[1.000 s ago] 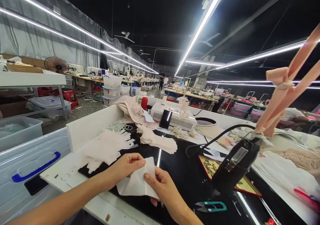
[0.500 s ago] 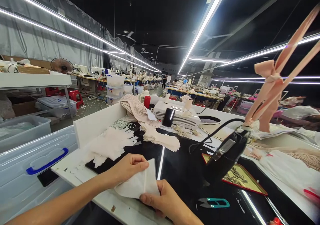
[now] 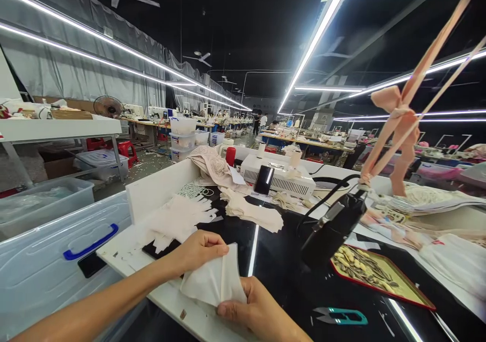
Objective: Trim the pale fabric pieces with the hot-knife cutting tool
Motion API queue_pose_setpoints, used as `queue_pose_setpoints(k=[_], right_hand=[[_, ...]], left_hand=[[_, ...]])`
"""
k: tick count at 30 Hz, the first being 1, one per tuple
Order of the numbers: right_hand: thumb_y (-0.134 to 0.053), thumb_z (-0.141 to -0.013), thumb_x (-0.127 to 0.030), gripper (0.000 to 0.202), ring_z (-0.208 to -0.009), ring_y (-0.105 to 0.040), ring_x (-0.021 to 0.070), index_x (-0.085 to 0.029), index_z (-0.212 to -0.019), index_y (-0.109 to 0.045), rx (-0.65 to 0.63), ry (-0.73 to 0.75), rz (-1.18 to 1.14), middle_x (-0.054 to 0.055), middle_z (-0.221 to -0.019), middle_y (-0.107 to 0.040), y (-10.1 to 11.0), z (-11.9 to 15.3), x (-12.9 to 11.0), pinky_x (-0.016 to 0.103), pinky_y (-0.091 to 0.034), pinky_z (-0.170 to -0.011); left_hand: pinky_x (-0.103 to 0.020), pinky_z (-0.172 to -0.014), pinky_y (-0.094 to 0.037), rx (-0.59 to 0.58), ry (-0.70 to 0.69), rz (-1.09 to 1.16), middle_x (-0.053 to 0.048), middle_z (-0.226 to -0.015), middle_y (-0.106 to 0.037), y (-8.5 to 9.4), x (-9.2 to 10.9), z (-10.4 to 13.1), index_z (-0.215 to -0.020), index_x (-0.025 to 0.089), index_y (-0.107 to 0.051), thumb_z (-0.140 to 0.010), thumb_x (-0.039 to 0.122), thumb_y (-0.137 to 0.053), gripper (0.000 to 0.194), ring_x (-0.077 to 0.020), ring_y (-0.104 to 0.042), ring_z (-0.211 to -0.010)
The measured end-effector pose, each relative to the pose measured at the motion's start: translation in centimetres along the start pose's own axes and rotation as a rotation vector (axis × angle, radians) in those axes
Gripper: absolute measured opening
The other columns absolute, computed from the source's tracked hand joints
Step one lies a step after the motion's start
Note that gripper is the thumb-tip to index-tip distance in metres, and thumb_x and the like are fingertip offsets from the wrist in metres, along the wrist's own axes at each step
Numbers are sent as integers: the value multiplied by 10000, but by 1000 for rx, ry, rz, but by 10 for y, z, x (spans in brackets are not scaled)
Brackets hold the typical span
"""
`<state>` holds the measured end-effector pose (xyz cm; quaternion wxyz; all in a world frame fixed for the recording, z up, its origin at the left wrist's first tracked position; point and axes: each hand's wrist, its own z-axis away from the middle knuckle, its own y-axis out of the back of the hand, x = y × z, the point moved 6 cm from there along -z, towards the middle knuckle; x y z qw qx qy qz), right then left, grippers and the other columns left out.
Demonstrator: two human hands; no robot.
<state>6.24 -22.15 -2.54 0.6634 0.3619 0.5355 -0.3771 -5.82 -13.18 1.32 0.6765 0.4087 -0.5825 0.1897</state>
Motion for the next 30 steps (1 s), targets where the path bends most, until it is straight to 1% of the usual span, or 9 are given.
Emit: queue_pose_setpoints(k=[3, 6, 9, 11, 14, 18, 24, 27, 30], right_hand=[[-634, -721, -882, 702, -469, -341, 77, -181, -736, -651, 123, 16, 169, -37, -591, -481, 18, -4, 1, 249, -260, -467], [-536, -853, -804, 627, -479, -398, 90, -189, -825, -658, 260, 85, 273, -22, -657, -552, 49, -7, -5, 249, -304, -475], [-463, -973, -624, 491, -584, -520, 143, -204, -805, -653, 435, 166, 444, -1, -681, -591, 87, -6, -12, 276, -426, -582], [-440, -1003, -487, 399, -751, -635, 202, -214, -873, -700, 530, 213, 576, 37, -785, -675, 106, -2, -13, 320, -509, -733], [-408, -1006, -298, 358, -1030, -699, 240, -243, -1118, -744, 609, 230, 774, 70, -1068, -756, 123, 3, -4, 368, -529, -956], [-438, -976, -145, 408, -1050, -717, 264, -234, -1216, -755, 662, 163, 1051, 87, -1098, -770, 135, 10, 10, 388, -557, -940], [-382, -859, 105, 633, -1232, -654, 345, -200, -1304, -713, 804, 86, 1366, 156, -1315, -717, 148, 24, 7, 478, -529, -968], [-377, -872, 122, 672, -1276, -633, 291, -238, -1352, -679, 745, 136, 1442, 102, -1358, -707, 136, 24, 8, 426, -519, -1006], [-402, -897, 100, 631, -1151, -685, 240, -286, -1291, -708, 653, 181, 1494, 45, -1253, -749, 120, 22, 15, 367, -536, -935]], left_hand=[[-249, -652, -369, 58, -100, -120, 3, -754, -648, 12, 25, -5, -782, 184, -724, -889, 478, -677, 316, -160, -544, -722], [-269, -740, -414, 147, -366, -459, -5, -887, -745, 21, 62, -5, -946, 239, -781, -1021, 447, -557, 314, -192, -649, -818], [-285, -663, -384, 128, -592, -844, -30, -828, -735, 4, 75, -1, -1070, 263, -779, -1108, 489, -427, 420, -191, -658, -753], [-298, -593, -336, 48, -698, -1047, -36, -768, -703, -20, 64, 1, -1102, 261, -763, -1124, 514, -383, 457, -184, -631, -690], [-308, -598, -377, -38, -855, -1139, -50, -850, -724, -61, 34, 4, -1144, 225, -720, -1053, 598, -523, 432, -202, -639, -721], [-344, -799, -510, 44, -858, -1073, -53, -1072, -739, -89, 4, 1, -1173, 200, -680, -974, 577, -683, 426, -238, -686, -959], [-341, -942, -534, -18, -800, -1039, -32, -1155, -727, -96, -1, 0, -1155, 222, -687, -993, 486, -705, 310, -215, -680, -1013], [-339, -954, -536, -33, -789, -1017, -25, -1155, -729, -94, 2, 1, -1164, 228, -690, -1001, 443, -707, 270, -215, -680, -1002], [-334, -977, -532, -54, -807, -1009, -31, -1176, -729, -94, 4, 2, -1167, 219, -690, -1028, 411, -673, 238, -214, -682, -1024]])
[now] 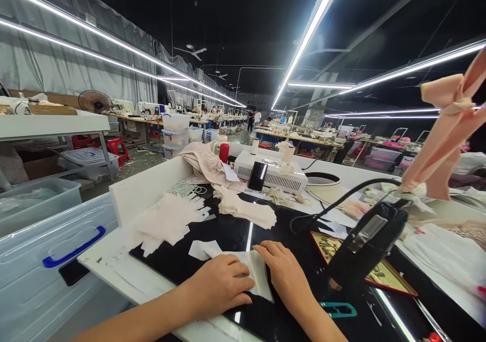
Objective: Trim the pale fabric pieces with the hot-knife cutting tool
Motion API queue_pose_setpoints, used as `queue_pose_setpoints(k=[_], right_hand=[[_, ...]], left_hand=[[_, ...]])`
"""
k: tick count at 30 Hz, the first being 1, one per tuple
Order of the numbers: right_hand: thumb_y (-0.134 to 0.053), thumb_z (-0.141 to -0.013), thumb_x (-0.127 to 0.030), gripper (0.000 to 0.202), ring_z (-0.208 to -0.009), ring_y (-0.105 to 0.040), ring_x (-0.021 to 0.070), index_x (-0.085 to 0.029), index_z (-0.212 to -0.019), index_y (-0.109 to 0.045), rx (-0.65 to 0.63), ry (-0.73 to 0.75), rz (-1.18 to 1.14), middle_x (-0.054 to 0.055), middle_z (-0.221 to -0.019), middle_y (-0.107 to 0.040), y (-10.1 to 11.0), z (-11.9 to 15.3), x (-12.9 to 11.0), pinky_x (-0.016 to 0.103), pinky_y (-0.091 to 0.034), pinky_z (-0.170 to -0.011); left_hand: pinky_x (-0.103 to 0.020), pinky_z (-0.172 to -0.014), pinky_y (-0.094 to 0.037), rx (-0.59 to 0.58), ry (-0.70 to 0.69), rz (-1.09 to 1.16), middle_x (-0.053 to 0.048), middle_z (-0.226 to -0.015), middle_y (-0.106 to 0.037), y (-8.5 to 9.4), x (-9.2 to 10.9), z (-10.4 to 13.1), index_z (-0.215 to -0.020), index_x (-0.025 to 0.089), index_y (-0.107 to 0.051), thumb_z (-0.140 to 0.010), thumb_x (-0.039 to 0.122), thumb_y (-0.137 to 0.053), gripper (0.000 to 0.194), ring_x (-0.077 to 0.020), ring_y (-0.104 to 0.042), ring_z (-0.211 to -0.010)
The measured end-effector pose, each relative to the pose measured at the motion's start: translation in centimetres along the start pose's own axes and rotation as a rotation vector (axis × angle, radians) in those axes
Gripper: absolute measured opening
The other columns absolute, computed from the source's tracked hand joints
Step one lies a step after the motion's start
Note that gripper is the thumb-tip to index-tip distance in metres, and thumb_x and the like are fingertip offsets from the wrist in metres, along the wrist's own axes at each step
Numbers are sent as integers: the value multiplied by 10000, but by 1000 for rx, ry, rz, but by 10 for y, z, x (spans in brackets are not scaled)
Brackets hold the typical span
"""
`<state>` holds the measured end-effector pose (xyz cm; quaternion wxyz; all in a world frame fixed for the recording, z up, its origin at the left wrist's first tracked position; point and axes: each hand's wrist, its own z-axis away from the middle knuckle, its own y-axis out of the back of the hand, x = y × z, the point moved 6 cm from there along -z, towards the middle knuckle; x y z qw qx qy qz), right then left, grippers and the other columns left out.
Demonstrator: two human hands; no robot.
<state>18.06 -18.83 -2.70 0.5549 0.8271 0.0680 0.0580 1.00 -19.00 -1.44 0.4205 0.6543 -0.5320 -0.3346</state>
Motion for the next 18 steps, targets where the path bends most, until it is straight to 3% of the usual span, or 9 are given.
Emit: queue_pose_setpoints(k=[6, 11, 15, 18], right_hand=[[-419, -863, 122, 601, -948, -719, 233, -260, -1204, -734, -22, 28, 47, 44, -1096, -758, -4, 6, -11, 351, -533, -816], [-437, -846, 126, 576, -906, -712, 231, -257, -1159, -731, -27, 34, 77, 30, -1063, -749, 0, 6, -15, 342, -512, -764], [-449, -811, 148, 571, -888, -705, 225, -250, -1112, -728, -21, 43, 97, 21, -1024, -745, 1, 6, -20, 330, -488, -741], [-461, -793, 158, 585, -866, -697, 214, -254, -1120, -719, -14, 62, 108, 12, -1005, -743, 1, 5, -24, 324, -469, -726]], left_hand=[[-324, -1004, -521, -21, -11, 2, -27, -1221, -727, 6, -1, 10, -1186, 220, -679, -1017, 363, -699, 222, -209, -677, -1083], [-342, -853, -570, -64, 73, -112, -19, -1133, -736, 14, -10, 28, -1186, 228, -672, -927, 338, -809, 313, -227, -697, -976], [-348, -713, -574, -226, 273, -290, -33, -1016, -736, 25, -25, 45, -1110, 226, -703, -940, 336, -780, 216, -255, -724, -844], [-328, -679, -569, -412, 538, -356, -66, -1022, -741, 41, -39, 58, -1094, 213, -730, -1045, 319, -612, 166, -256, -754, -807]])
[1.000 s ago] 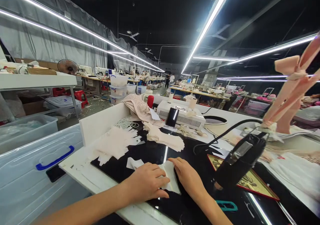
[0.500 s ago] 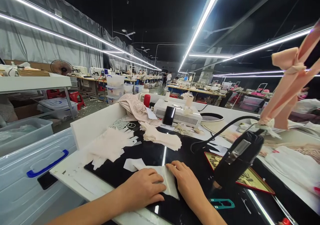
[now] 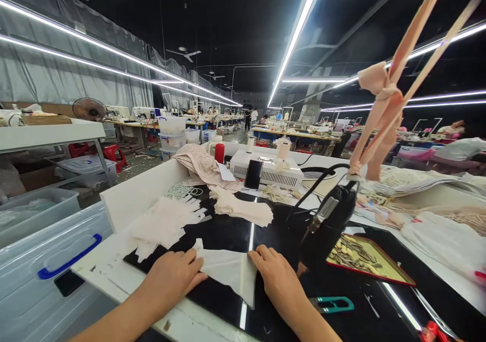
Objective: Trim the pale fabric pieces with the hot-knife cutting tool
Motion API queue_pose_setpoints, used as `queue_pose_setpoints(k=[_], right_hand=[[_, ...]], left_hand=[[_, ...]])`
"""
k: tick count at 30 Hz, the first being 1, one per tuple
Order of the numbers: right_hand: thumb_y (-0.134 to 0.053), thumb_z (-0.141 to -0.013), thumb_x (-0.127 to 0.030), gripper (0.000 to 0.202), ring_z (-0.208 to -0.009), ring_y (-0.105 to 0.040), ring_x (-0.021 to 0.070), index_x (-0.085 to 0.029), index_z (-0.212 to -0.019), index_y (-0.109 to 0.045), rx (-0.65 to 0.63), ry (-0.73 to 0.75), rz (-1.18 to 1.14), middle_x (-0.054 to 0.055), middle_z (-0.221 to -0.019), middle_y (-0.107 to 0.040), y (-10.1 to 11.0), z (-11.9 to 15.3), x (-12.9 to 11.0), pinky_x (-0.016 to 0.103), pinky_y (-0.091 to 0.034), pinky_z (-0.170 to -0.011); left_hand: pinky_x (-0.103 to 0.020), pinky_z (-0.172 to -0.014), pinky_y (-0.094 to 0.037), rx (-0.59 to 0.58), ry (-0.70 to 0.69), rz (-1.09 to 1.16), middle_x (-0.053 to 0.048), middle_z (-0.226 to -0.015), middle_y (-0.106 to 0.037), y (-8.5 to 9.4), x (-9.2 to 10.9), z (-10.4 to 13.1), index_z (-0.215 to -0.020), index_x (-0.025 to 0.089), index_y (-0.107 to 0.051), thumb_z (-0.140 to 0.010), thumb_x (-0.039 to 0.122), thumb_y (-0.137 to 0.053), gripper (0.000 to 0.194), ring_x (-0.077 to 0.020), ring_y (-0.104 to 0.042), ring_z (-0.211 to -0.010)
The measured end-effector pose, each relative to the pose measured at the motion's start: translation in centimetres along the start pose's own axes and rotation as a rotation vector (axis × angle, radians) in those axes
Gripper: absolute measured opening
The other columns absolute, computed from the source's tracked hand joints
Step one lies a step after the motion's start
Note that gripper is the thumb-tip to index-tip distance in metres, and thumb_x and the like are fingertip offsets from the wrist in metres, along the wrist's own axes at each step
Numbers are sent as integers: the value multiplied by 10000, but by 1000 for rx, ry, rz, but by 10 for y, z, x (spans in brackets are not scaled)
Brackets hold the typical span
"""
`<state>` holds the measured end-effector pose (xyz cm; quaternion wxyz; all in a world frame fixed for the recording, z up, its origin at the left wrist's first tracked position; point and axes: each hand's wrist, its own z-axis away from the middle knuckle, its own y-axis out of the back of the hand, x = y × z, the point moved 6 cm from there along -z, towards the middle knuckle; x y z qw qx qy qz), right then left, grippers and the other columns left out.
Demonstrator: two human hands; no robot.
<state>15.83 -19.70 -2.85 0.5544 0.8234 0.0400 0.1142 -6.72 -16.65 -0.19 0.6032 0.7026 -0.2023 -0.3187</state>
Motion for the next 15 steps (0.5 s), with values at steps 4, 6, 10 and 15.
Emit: queue_pose_setpoints(k=[4, 6, 10, 15], right_hand=[[-487, -802, 147, 532, -843, -685, 208, -250, -1082, -704, 21, 23, 19, 7, -984, -731, 0, -2, -4, 333, -450, -699], [-499, -808, 144, 489, -840, -682, 209, -241, -1037, -695, 36, 31, 33, 13, -974, -727, 0, -3, -5, 339, -443, -694], [-543, -856, 104, 370, -814, -678, 216, -224, -965, -676, 76, 43, 52, 23, -912, -720, 6, -5, -11, 349, -422, -675], [-635, -897, 22, 317, -826, -679, 209, -238, -1076, -657, 157, 89, 16, 7, -973, -741, 18, -1, -24, 338, -423, -704]], left_hand=[[-359, -693, -571, -195, 394, 40, -113, -889, -767, 12, -34, 13, -995, 170, -757, -1105, 366, -419, 407, -315, -775, -836], [-371, -720, -573, -207, 485, 67, -119, -807, -757, 16, -42, 16, -919, 160, -754, -1094, 361, -416, 430, -317, -772, -832], [-436, -801, -599, -92, 294, 79, -116, -906, -758, 19, -23, 7, -929, 162, -748, -1090, 254, -399, 395, -313, -758, -897], [-404, -990, -601, 270, -218, 320, -82, -1254, -732, 15, 32, -5, -1195, 233, -720, -1059, 204, -502, 259, -256, -714, -1131]])
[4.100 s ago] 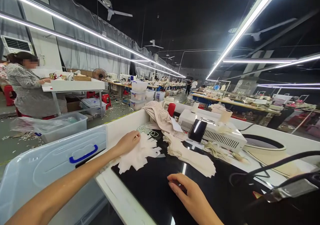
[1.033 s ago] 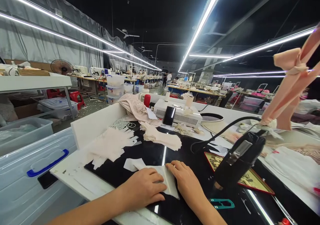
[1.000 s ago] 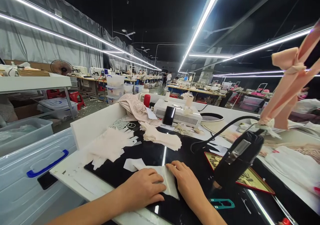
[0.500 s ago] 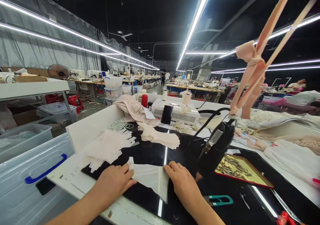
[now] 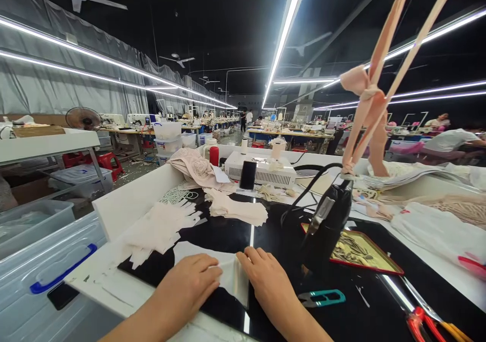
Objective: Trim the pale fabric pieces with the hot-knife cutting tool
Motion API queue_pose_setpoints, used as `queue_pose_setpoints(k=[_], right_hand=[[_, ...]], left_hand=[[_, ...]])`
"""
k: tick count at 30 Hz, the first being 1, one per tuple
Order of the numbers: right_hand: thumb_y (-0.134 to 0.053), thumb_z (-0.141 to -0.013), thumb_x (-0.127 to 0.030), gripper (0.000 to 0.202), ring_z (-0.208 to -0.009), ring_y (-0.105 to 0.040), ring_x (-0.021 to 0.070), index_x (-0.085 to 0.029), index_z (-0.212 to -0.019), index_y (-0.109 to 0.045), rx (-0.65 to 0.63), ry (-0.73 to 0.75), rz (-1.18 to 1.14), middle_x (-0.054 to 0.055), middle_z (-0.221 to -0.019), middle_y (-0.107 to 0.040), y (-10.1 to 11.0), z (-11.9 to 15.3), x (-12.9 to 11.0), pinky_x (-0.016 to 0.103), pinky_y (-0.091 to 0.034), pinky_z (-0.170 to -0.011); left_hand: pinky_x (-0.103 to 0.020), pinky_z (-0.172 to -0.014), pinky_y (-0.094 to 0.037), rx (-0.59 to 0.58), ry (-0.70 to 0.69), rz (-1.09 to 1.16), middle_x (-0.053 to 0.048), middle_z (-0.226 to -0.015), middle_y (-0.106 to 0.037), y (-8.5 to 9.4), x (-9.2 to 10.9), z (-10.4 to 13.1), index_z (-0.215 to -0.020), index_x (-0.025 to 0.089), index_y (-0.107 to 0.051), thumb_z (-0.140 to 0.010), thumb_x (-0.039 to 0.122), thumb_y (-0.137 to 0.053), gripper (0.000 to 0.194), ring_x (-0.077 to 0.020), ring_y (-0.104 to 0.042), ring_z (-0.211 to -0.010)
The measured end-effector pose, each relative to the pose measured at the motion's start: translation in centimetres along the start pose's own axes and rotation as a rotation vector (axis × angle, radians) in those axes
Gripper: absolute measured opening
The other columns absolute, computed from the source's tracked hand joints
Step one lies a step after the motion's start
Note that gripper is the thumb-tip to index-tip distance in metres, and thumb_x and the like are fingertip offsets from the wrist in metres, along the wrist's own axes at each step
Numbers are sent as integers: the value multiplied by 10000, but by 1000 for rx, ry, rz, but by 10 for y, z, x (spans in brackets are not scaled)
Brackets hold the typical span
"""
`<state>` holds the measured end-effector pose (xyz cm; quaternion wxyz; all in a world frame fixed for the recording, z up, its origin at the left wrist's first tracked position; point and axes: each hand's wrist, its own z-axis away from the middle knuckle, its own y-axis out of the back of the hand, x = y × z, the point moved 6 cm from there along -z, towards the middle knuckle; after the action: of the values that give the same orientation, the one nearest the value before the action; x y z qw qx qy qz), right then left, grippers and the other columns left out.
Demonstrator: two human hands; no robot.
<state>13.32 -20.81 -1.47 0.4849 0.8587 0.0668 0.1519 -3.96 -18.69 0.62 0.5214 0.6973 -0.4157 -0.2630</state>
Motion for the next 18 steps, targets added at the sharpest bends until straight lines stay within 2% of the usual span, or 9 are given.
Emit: queue_pose_setpoints(k=[3, 6, 9, 13, 18], right_hand=[[-702, -894, -45, 258, -813, -678, 196, -245, -1049, -654, 50, 42, -36, -8, -959, -746, 5, 6, -11, 326, -428, -713], [-745, -871, -104, 191, -767, -664, 194, -228, -981, -651, 103, 71, -57, -11, -891, -737, 10, 15, -18, 333, -414, -663], [-750, -856, -152, 179, -729, -645, 191, -210, -989, -644, 158, 91, -70, -11, -860, -725, 14, 26, -22, 343, -406, -635], [-667, -924, -189, 56, -657, -599, 172, -219, -947, -626, 251, 136, -94, -13, -779, -697, 9, 37, -32, 334, -366, -586], [-611, -961, -164, 201, -581, -560, 149, -239, -777, -584, 348, 169, -114, -24, -662, -649, 3, 41, -43, 312, -310, -538]], left_hand=[[-421, -1104, -560, 51, -114, 114, -77, -1372, -693, -14, 12, -7, -1306, 233, -676, -1052, 228, -547, 285, -263, -659, -1267], [-446, -1137, -545, 0, -112, 142, -72, -1396, -687, -23, 13, -12, -1294, 225, -689, -1034, 212, -582, 281, -274, -653, -1285], [-451, -1135, -549, -36, -114, 137, -53, -1418, -678, -25, 11, -12, -1338, 257, -680, -1033, 219, -594, 319, -276, -641, -1313], [-407, -1147, -540, -16, -101, 152, -27, -1447, -661, -25, 5, -7, -1404, 295, -642, -1054, 268, -589, 356, -244, -619, -1349], [-440, -1183, -498, -11, -71, 116, -11, -1534, -589, -36, 0, -4, -1470, 339, -582, -1075, 263, -553, 403, -249, -552, -1427]])
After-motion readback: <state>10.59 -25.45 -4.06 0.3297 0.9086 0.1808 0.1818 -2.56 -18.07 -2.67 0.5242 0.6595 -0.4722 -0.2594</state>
